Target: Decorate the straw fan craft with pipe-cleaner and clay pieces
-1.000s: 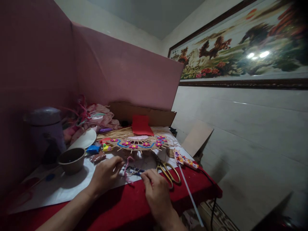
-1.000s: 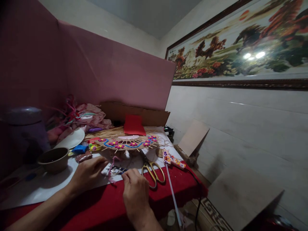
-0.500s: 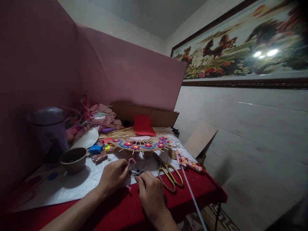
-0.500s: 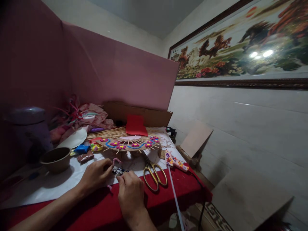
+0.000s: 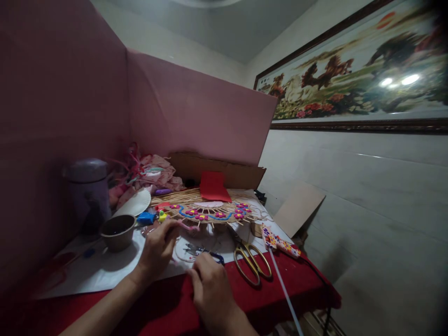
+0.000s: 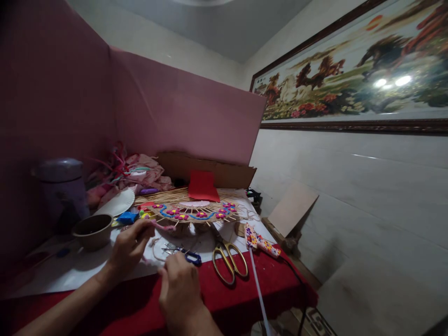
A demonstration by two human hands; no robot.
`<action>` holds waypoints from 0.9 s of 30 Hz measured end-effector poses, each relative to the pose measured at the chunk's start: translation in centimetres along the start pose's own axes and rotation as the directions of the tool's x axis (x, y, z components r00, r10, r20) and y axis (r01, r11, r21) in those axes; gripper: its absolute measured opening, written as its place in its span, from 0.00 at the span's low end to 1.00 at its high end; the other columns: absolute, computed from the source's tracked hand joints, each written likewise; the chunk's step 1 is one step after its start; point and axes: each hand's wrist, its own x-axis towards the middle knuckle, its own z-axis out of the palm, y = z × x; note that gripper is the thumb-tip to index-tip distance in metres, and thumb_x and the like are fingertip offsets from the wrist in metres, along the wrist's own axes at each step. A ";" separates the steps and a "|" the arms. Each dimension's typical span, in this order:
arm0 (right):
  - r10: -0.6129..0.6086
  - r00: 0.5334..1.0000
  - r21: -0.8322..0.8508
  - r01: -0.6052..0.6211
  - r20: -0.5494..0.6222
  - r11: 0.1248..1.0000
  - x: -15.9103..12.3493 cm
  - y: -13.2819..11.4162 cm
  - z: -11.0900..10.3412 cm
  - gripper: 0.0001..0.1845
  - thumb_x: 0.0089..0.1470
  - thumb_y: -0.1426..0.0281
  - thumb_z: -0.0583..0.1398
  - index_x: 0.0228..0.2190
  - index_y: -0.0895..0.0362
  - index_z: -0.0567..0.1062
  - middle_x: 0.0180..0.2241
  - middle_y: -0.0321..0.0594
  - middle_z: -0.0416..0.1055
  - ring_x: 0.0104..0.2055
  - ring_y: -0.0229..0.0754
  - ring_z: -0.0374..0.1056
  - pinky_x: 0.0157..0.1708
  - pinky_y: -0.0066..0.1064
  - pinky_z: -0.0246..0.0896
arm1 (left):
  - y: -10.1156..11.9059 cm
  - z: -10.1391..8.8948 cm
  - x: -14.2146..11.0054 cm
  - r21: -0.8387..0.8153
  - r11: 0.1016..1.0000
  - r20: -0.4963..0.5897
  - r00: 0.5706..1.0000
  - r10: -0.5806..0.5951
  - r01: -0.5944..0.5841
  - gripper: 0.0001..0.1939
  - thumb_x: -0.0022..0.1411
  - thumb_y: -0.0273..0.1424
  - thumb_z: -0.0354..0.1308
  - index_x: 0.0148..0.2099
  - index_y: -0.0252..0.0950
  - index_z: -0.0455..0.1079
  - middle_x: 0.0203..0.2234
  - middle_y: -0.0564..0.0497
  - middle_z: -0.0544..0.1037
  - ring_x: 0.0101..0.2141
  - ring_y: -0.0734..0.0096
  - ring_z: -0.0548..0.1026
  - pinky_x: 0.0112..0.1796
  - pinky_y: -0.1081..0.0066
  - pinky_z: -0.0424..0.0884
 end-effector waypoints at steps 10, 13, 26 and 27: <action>-0.450 0.863 -0.131 0.486 0.231 0.864 7.1 -6.5 2.4 0.06 0.49 0.69 0.60 0.24 0.57 0.71 0.21 0.41 0.74 0.22 0.41 0.68 0.20 0.29 0.49 | 0.3 -5.2 8.5 0.467 0.883 -0.039 0.998 -0.040 0.053 0.09 0.54 0.31 0.51 0.32 0.37 0.72 0.27 0.48 0.77 0.29 0.65 0.73 0.29 0.72 0.61; -0.543 0.782 -0.127 0.599 0.306 0.791 7.5 -7.0 4.7 0.04 0.46 0.72 0.59 0.23 0.58 0.70 0.21 0.40 0.73 0.21 0.41 0.68 0.18 0.29 0.53 | -0.4 -5.3 10.8 0.539 0.834 0.015 0.988 -0.154 0.122 0.09 0.52 0.32 0.53 0.31 0.39 0.74 0.27 0.49 0.78 0.28 0.64 0.73 0.27 0.72 0.60; -0.587 0.752 -0.065 0.630 0.301 0.774 7.0 -5.6 7.6 0.10 0.45 0.63 0.58 0.26 0.57 0.66 0.19 0.35 0.72 0.20 0.41 0.69 0.15 0.28 0.57 | -3.7 -0.8 17.3 0.759 0.649 0.246 0.949 -0.197 -0.062 0.12 0.53 0.27 0.50 0.31 0.36 0.76 0.33 0.41 0.78 0.37 0.57 0.75 0.33 0.70 0.65; -0.583 0.752 -0.058 0.626 0.307 0.777 7.0 -5.5 7.7 0.10 0.45 0.63 0.58 0.26 0.56 0.66 0.20 0.35 0.72 0.21 0.41 0.69 0.15 0.28 0.57 | -4.0 -0.8 17.6 0.761 0.645 0.257 0.945 -0.201 -0.070 0.10 0.52 0.28 0.52 0.31 0.37 0.76 0.34 0.42 0.78 0.37 0.57 0.74 0.33 0.70 0.65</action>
